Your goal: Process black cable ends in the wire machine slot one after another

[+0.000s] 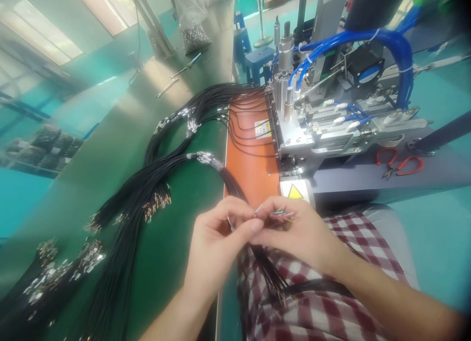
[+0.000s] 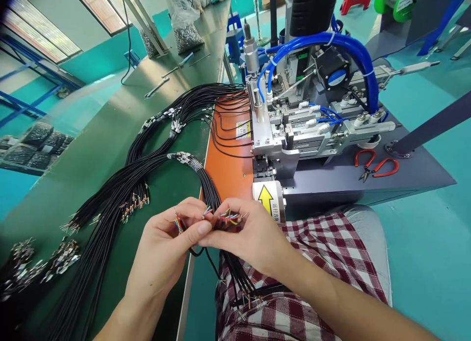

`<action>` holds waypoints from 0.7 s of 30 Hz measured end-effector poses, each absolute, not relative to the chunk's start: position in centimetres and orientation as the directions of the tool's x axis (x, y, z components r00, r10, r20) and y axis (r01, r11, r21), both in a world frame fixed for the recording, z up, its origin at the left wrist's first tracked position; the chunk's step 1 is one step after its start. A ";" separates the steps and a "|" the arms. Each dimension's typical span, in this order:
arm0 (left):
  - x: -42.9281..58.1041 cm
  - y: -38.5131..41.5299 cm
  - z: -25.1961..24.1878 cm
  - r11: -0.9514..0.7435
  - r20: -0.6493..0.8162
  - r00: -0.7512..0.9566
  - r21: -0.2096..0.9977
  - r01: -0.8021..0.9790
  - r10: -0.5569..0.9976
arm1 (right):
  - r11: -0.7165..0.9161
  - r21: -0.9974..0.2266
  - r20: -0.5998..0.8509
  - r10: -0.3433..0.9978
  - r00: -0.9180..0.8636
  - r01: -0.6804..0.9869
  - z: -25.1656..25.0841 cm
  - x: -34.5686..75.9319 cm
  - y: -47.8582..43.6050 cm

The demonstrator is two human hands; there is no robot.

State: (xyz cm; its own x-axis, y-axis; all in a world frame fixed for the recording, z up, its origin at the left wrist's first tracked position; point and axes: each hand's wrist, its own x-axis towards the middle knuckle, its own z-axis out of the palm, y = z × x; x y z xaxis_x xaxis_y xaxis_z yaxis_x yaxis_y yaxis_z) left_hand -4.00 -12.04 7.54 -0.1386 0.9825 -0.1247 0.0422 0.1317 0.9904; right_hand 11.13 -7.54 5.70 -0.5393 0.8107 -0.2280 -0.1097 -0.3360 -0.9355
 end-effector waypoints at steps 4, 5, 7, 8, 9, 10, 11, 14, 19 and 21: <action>-4.6 -11.9 7.4 0.234 -0.243 -0.233 0.970 -0.064 0.942 | -0.260 -0.957 -0.181 0.882 -0.435 -0.128 5.5 11.4 -7.1; -4.7 -11.9 7.4 0.263 -0.276 -0.243 0.961 -0.088 0.930 | -0.233 -0.965 -0.167 0.896 -0.411 -0.118 5.4 11.4 -7.1; -4.8 -11.8 7.4 0.301 -0.321 -0.240 0.946 -0.117 0.916 | -0.202 -0.973 -0.146 0.910 -0.389 -0.108 5.3 11.4 -7.0; -4.8 -11.7 7.4 0.311 -0.332 -0.236 0.942 -0.123 0.913 | -0.196 -0.975 -0.141 0.912 -0.385 -0.107 5.2 11.4 -7.0; -4.8 -11.7 7.4 0.320 -0.340 -0.232 0.940 -0.122 0.911 | -0.192 -0.976 -0.137 0.914 -0.382 -0.108 5.2 11.3 -7.0; -4.9 -11.7 7.4 0.325 -0.344 -0.231 0.939 -0.114 0.910 | -0.185 -0.977 -0.132 0.918 -0.375 -0.110 5.1 11.3 -7.1; -4.9 -11.6 7.4 0.330 -0.346 -0.234 0.938 -0.106 0.909 | -0.174 -0.978 -0.123 0.925 -0.360 -0.113 5.1 11.2 -7.1; -5.0 -11.6 7.4 0.335 -0.349 -0.231 0.937 -0.099 0.908 | -0.102 -0.988 -0.064 0.951 -0.302 -0.114 5.0 11.0 -7.4; -4.7 -11.2 7.1 0.345 -0.367 -0.201 0.929 -0.137 0.908 | 0.009 -0.996 0.031 0.965 -0.261 -0.086 5.1 10.2 -7.4; -4.4 -11.4 7.1 0.345 -0.367 -0.211 0.929 -0.133 0.906 | 0.030 -0.997 0.049 0.962 -0.269 -0.076 5.1 10.1 -7.0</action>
